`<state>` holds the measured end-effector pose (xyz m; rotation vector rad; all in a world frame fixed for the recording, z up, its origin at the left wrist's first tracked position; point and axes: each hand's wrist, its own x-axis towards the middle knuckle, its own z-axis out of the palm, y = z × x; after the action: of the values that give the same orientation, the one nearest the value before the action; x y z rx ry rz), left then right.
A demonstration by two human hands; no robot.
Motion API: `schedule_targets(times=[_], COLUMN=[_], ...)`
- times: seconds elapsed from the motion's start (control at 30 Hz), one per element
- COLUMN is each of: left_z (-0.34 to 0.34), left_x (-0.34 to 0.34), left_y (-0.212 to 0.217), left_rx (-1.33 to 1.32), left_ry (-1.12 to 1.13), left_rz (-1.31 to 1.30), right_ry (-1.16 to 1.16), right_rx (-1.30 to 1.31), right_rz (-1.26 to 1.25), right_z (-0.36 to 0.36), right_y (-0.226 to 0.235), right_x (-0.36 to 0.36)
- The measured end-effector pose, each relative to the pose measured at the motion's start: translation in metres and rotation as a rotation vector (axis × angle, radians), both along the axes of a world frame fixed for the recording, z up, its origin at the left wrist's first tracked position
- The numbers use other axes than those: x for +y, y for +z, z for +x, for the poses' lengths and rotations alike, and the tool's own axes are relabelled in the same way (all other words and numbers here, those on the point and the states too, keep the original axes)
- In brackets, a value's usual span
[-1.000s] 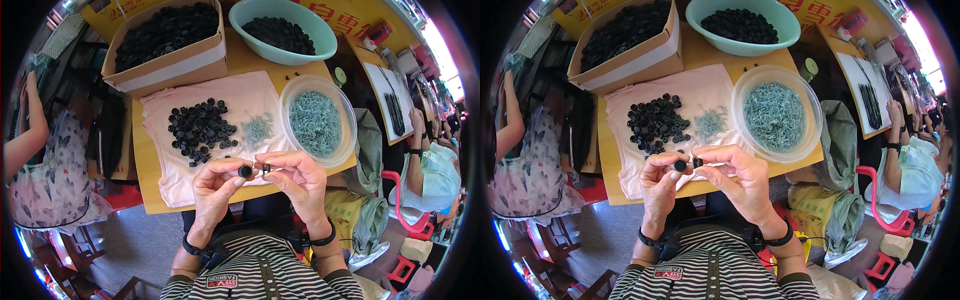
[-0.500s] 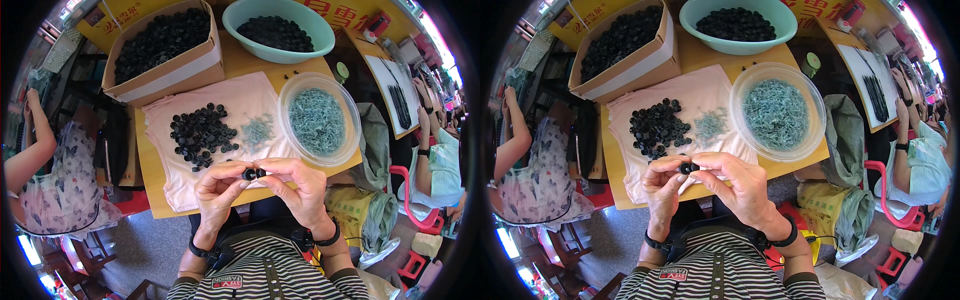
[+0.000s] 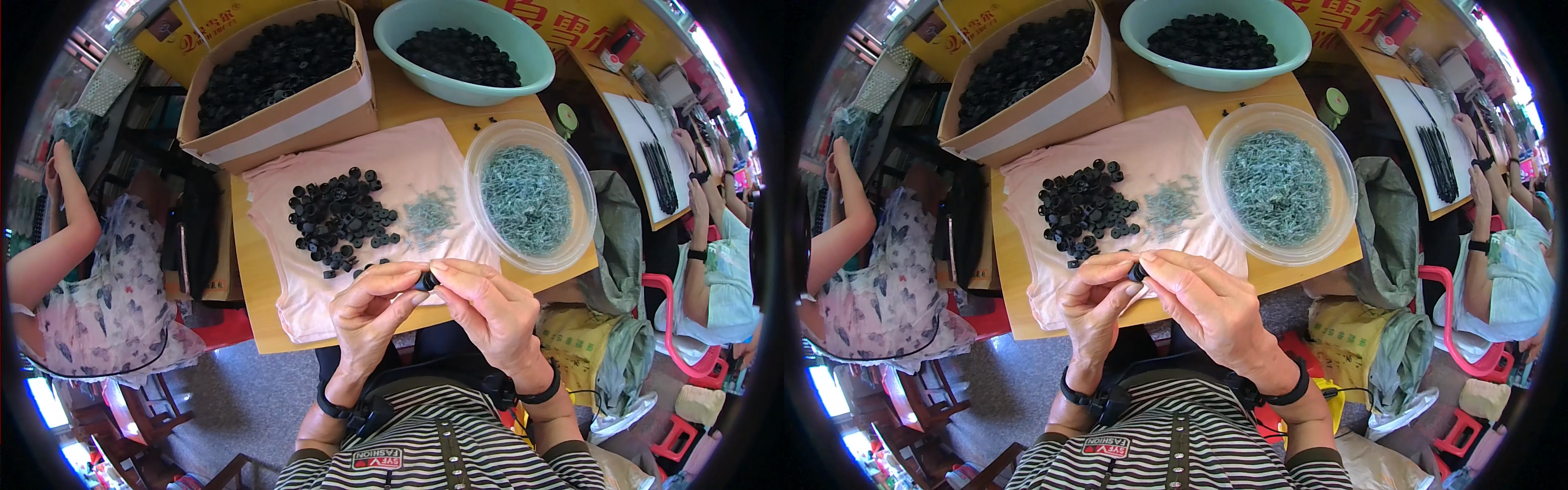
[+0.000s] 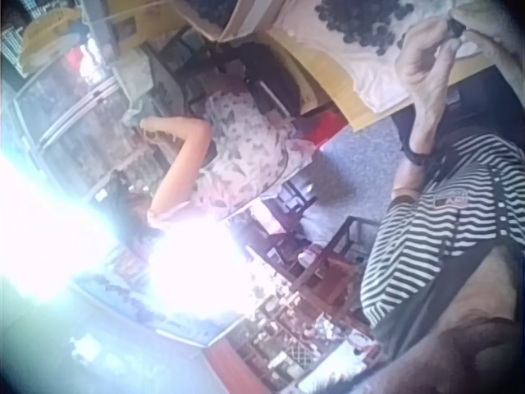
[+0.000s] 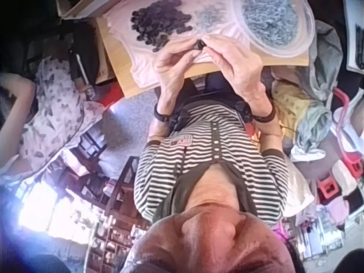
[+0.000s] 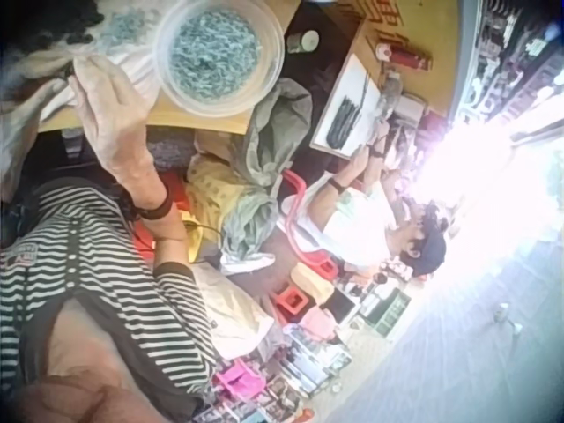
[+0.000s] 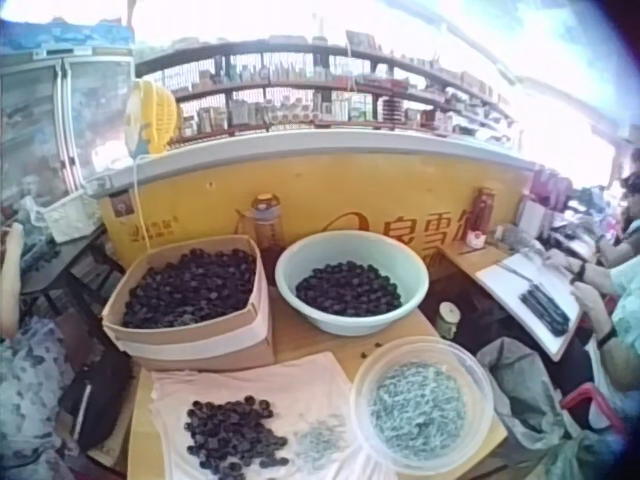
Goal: The person assembles components by hand by picking up a black plastic cap and a metal screw, then inserting the screw into the cap. This process is repeated multiple times, with the assembled parts being placed onto a pink cloth.
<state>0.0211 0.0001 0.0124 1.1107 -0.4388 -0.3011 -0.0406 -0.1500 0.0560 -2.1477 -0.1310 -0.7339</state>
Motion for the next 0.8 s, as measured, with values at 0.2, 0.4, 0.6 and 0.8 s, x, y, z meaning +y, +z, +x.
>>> schedule_targets(times=[0.2,0.4,0.6,0.8], left_z=[0.0,-0.002,-0.002,-0.004], left_x=[0.001,0.001,0.002,0.0], left_y=[-0.003,-0.006,-0.009,-0.001], left_rx=[-0.036,-0.045,-0.073,0.198], left_ry=[-0.01,0.017,0.042,0.03], left_rz=[-0.01,0.007,0.027,-0.079], right_ry=[0.01,-0.002,0.024,0.021], right_rx=[-0.022,-0.013,0.048,0.046], right_rz=[-0.101,-0.168,-0.112,-0.17], right_z=[-0.004,-0.002,0.005,0.01], right_y=[-0.005,-0.004,-0.003,0.001], right_x=[0.0,0.0,-0.002,0.001])
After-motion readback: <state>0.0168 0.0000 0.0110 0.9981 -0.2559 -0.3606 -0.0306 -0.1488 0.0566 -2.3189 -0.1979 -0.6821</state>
